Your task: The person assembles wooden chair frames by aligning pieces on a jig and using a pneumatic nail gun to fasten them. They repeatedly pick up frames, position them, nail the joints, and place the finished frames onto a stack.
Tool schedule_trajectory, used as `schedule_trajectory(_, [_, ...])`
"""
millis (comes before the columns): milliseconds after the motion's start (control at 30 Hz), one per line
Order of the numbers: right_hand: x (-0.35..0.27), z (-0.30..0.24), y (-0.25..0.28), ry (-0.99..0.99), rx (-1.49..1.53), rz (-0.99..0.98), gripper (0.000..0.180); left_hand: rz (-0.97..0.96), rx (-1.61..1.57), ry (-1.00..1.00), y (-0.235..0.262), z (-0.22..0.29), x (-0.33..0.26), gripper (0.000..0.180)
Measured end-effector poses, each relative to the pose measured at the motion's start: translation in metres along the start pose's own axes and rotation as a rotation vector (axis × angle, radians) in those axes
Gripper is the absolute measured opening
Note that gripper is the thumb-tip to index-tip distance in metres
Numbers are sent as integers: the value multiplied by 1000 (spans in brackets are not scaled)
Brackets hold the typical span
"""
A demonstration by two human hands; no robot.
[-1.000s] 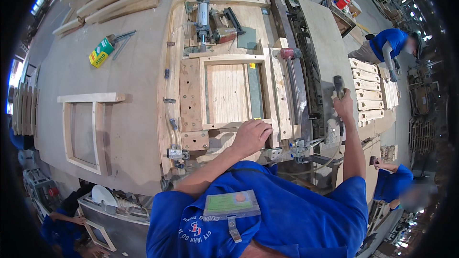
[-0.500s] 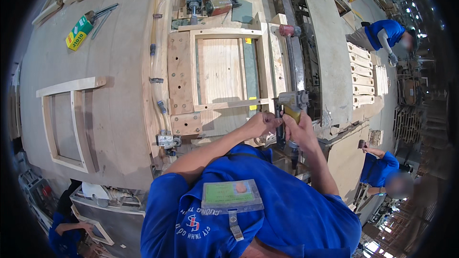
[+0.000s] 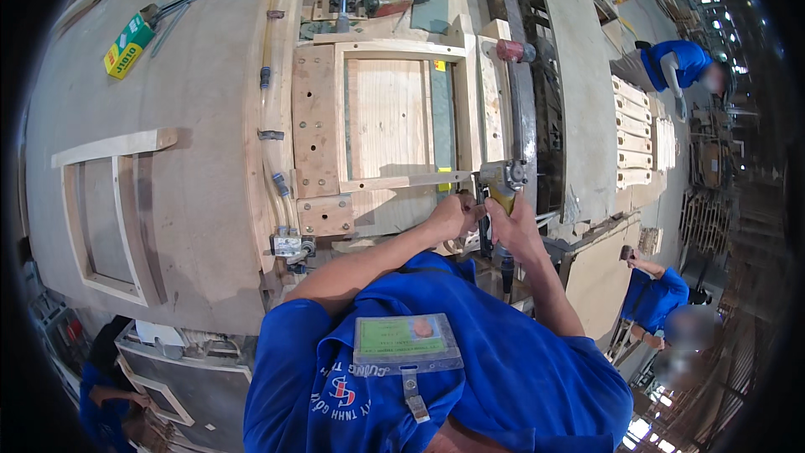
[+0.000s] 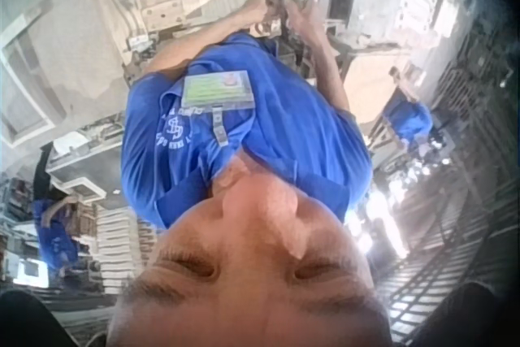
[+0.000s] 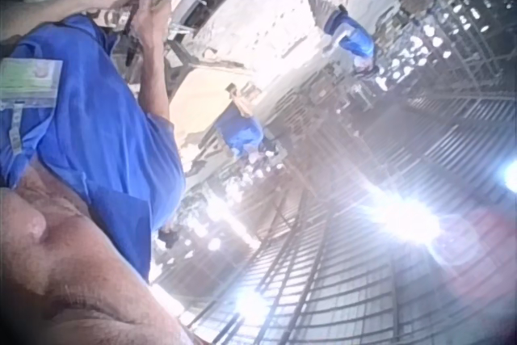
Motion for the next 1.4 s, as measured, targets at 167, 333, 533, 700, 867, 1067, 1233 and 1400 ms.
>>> schedule_trajectory(167, [46, -43, -1, 40, 135, -10, 22, 222, 31, -93, 34, 44, 22, 37])
schedule_trajectory(333, [129, -87, -5, 173, 263, 24, 24, 461, 46, -231, 79, 102, 68, 31])
schedule_trajectory(533, [196, -122, -20, 156, 290, 26, 25, 547, 17, -241, 112, 120, 125, 29])
schedule_trajectory(700, [209, -118, -22, 160, 264, 35, 25, 523, -2, -174, 113, 123, 129, 28])
schedule_trajectory(867, [202, -139, -27, 192, 134, 62, 24, 557, 28, -201, 121, 122, 136, 28])
schedule_trajectory(1067, [198, -163, -48, 321, 53, -87, 26, 655, -234, -271, 138, 119, 124, 16])
schedule_trajectory(1233, [196, -218, -113, 548, -283, -310, 36, 901, -403, -322, 199, 113, 84, 20])
schedule_trajectory(1400, [190, -264, -177, 831, -484, -420, 46, 1087, -413, -241, 245, 94, 78, 20])
Point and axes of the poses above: each hand's wrist, its own x-axis towards the middle knuckle, its own y-axis out of the back of the hand, z = x × y, the point moved 10 cm from there along x, towards the middle knuckle, and after that the axes turned 9 degrees about z, right-handed, at the moved point
